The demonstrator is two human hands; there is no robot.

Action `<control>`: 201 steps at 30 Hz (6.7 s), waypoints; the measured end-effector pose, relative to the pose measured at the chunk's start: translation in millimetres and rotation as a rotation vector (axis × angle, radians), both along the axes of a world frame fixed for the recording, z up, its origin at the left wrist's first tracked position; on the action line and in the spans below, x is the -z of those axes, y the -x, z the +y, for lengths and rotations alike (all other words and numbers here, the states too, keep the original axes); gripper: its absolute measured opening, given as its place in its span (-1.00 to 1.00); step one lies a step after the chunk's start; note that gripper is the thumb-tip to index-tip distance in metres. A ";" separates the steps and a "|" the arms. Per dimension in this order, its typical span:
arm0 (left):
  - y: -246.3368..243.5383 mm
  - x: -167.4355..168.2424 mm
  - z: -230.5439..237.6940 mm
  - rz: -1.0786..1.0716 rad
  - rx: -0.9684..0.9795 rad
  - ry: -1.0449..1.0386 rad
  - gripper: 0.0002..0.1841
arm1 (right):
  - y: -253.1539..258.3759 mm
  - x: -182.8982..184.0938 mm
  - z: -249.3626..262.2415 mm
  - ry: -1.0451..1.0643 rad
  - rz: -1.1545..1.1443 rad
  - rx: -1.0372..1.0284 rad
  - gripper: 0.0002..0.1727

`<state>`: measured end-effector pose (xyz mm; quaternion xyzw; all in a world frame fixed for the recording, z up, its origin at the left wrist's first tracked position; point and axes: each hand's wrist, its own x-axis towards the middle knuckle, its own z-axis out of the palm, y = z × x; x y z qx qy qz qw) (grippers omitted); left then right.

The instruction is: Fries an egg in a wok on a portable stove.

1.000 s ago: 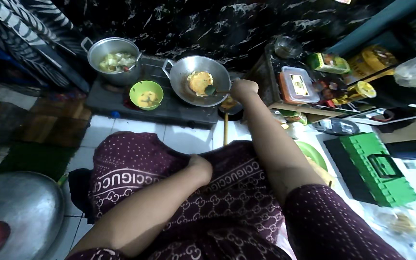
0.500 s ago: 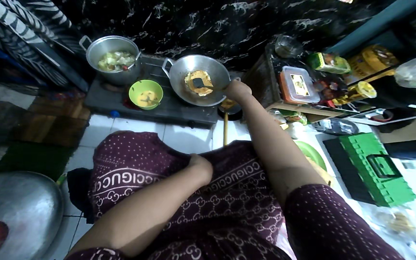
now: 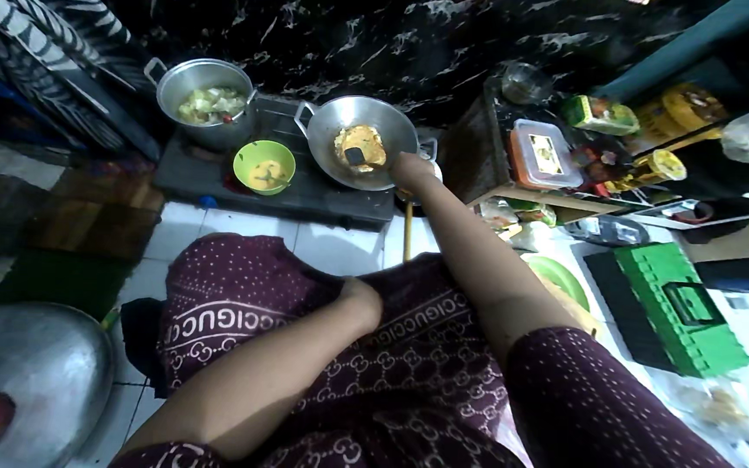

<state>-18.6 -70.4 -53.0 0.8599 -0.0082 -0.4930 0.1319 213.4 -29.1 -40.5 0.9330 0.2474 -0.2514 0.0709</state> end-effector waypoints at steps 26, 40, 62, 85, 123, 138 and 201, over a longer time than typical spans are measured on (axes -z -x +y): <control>-0.9 2.9 -2.2 0.011 0.014 -0.023 -0.74 | 18.7 6.8 2.1 0.001 0.018 -0.062 -0.65; -2.5 -1.3 -0.4 -0.006 -0.008 -0.010 -0.73 | 1.9 -9.7 -1.9 -0.035 -0.039 0.018 -0.62; -4.8 3.3 1.9 0.024 -0.001 -0.025 -0.75 | 2.4 13.8 12.3 -0.003 0.055 -0.042 -0.65; -4.5 -5.2 1.5 -0.001 -0.021 -0.017 -0.72 | -4.9 -4.8 -0.6 -0.046 -0.032 0.027 -0.64; -10.3 2.1 2.8 0.042 0.019 -0.045 -0.72 | -10.3 4.7 9.0 -0.014 -0.045 0.026 -0.63; -12.3 -3.5 8.2 0.069 0.005 -0.047 -0.70 | -19.7 22.2 15.5 -0.052 0.036 -0.022 -0.61; -9.1 -20.6 6.0 0.046 -0.023 -0.013 -0.69 | -4.0 -14.1 -3.5 0.009 0.019 -0.006 -0.58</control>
